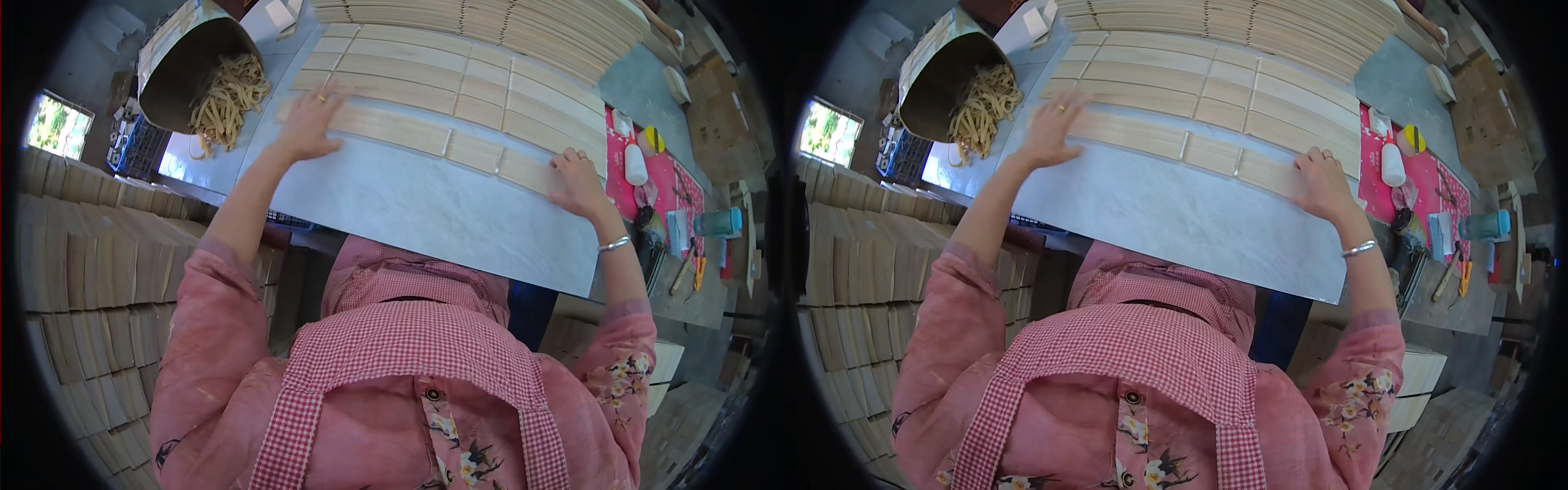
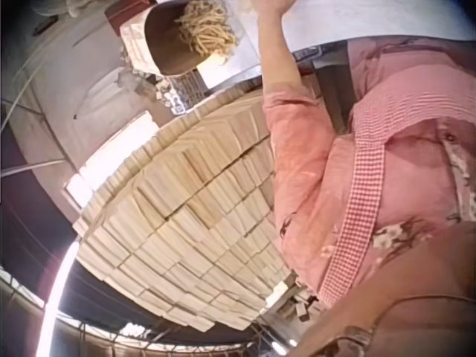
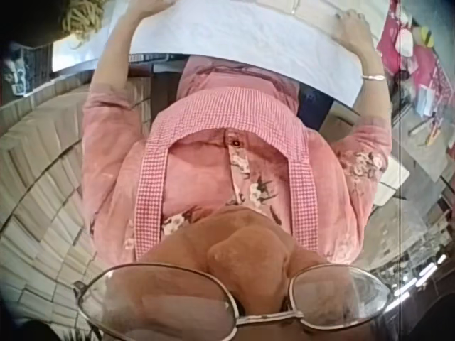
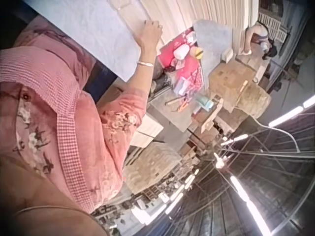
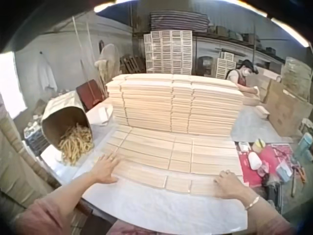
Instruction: Assembling small wooden rectangular frames or boxes using a pneumatic stapler and wood glue.
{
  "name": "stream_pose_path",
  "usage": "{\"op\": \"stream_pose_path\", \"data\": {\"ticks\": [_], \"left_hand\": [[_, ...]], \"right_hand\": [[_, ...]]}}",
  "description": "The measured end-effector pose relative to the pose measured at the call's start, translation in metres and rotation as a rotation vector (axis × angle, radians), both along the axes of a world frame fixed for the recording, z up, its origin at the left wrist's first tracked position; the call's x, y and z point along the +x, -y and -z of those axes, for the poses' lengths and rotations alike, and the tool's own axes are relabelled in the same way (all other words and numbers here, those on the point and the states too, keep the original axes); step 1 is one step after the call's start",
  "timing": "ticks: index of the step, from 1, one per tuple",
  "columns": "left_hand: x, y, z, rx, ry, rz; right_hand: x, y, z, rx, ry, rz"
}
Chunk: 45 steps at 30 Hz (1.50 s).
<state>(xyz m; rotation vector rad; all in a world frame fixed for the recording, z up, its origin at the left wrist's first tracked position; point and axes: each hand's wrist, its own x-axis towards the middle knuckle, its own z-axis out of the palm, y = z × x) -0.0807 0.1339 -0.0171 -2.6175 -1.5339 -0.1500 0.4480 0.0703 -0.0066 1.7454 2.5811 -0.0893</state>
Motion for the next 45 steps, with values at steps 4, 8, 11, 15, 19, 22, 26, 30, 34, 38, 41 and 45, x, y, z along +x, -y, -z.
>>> {"op": "stream_pose_path", "data": {"ticks": [4, 8, 11, 15, 19, 22, 26, 30, 34, 38, 41, 45], "left_hand": [[-0.059, 0.006, -0.012, -0.034, -0.237, -0.238], [-0.067, 0.007, -0.024, -0.014, -0.140, -0.207], [-0.072, 0.014, -0.019, -0.023, -0.136, -0.168], [-0.049, 0.029, -0.028, -0.093, -0.095, -0.146], [0.024, 0.042, -0.032, -0.100, 0.091, 0.016], [0.035, 0.037, -0.015, -0.081, 0.051, 0.019], [0.034, 0.034, -0.013, -0.184, 0.080, -0.198], [0.027, 0.018, -0.009, -0.282, 0.256, -0.259], [0.027, 0.018, -0.008, -0.445, 0.510, -0.297], [0.041, 0.028, -0.015, -0.750, 0.772, -0.403], [0.045, 0.035, -0.007, -0.608, 0.775, -0.232], [0.043, 0.042, 0.005, -0.518, 0.814, -0.181]], "right_hand": [[-0.006, 0.018, -0.030, -0.066, 0.016, -0.003], [-0.010, 0.029, -0.045, -0.249, 0.038, 0.220], [0.000, 0.031, -0.047, -0.010, -0.017, 0.162], [0.006, 0.021, -0.036, 0.195, -0.045, 0.257], [0.006, 0.003, -0.011, 0.330, -0.052, 0.383], [0.002, -0.008, 0.005, 0.367, -0.072, 0.399], [-0.020, 0.004, -0.026, 0.092, -0.231, 0.318], [-0.049, 0.022, -0.036, -0.045, -0.412, 0.229], [-0.092, 0.032, -0.042, -0.110, -0.502, 0.103], [-0.143, 0.041, -0.045, -0.148, -0.379, -0.055], [-0.173, 0.040, -0.018, 0.264, -0.395, -0.319], [-0.179, 0.046, 0.006, 0.276, -0.484, -0.339]]}}
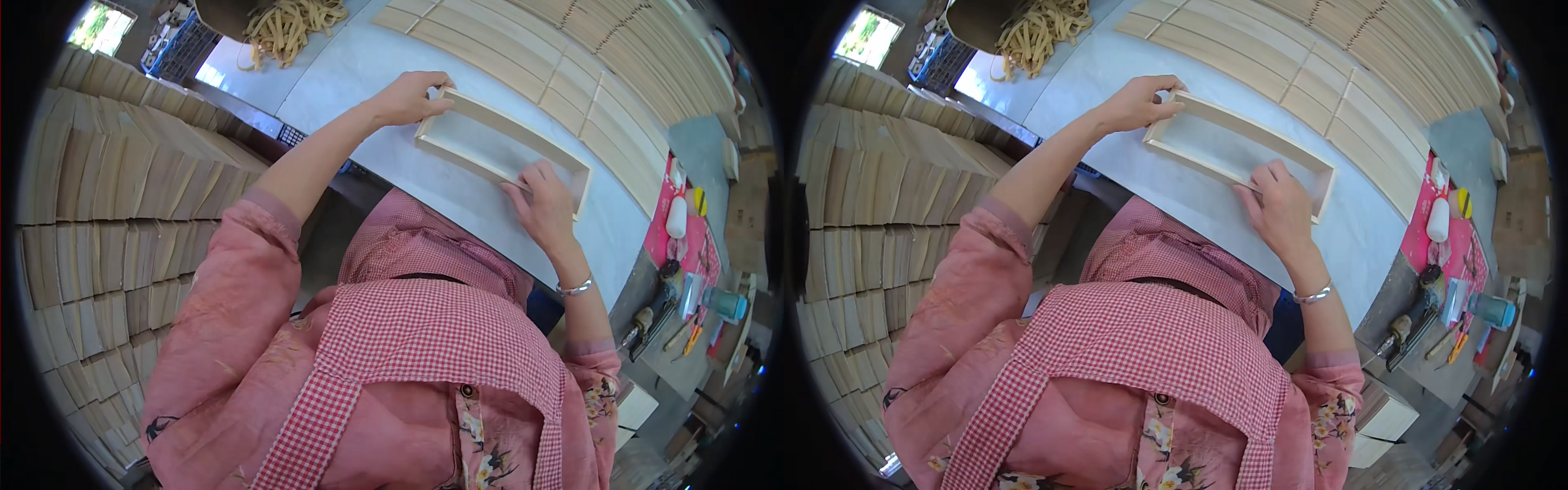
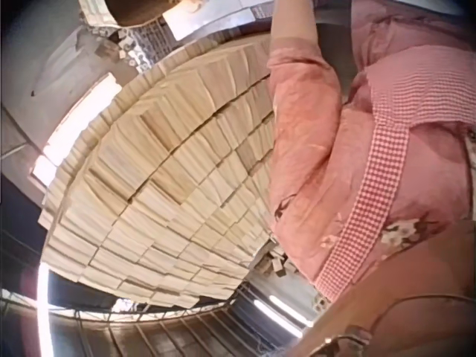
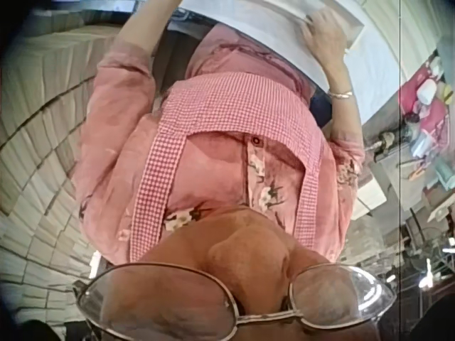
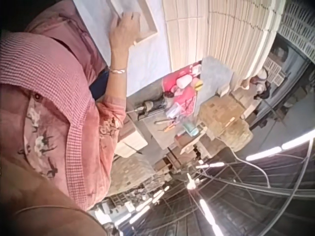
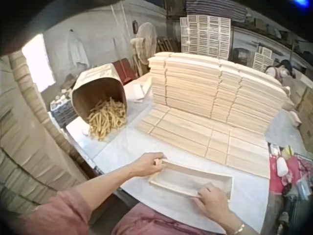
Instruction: Assembling small wooden rectangular frames or boxes using a pneumatic stapler and wood glue.
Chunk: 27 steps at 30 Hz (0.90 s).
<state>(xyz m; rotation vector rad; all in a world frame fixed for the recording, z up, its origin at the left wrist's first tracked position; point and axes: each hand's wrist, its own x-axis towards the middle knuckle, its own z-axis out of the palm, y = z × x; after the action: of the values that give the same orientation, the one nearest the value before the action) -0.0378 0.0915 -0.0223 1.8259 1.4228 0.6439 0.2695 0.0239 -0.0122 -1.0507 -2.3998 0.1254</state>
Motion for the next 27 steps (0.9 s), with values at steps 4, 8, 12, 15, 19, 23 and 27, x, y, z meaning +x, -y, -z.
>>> {"op": "stream_pose_path", "data": {"ticks": [4, 8, 12, 15, 19, 23, 27], "left_hand": [[-0.003, 0.005, 0.009, 0.049, 0.028, -0.024], [-0.002, 0.008, 0.012, 0.085, 0.035, -0.049], [0.001, 0.009, 0.015, 0.081, 0.086, -0.064], [0.004, 0.012, 0.016, 0.088, 0.081, -0.083], [0.002, 0.013, 0.020, 0.081, 0.082, -0.096], [-0.002, 0.013, 0.020, 0.028, 0.110, -0.081], [-0.014, 0.019, -0.008, -0.313, 0.180, 0.059]], "right_hand": [[0.000, 0.005, 0.006, -0.161, -0.056, 0.034], [0.000, 0.004, 0.001, -0.198, -0.036, 0.016], [0.001, 0.005, 0.001, -0.208, -0.042, 0.009], [0.000, 0.004, 0.002, -0.206, -0.047, 0.010], [-0.002, 0.004, 0.002, -0.203, -0.060, 0.014], [-0.003, 0.006, 0.001, -0.210, -0.076, 0.015], [-0.001, 0.005, 0.000, -0.256, -0.059, 0.022]]}}
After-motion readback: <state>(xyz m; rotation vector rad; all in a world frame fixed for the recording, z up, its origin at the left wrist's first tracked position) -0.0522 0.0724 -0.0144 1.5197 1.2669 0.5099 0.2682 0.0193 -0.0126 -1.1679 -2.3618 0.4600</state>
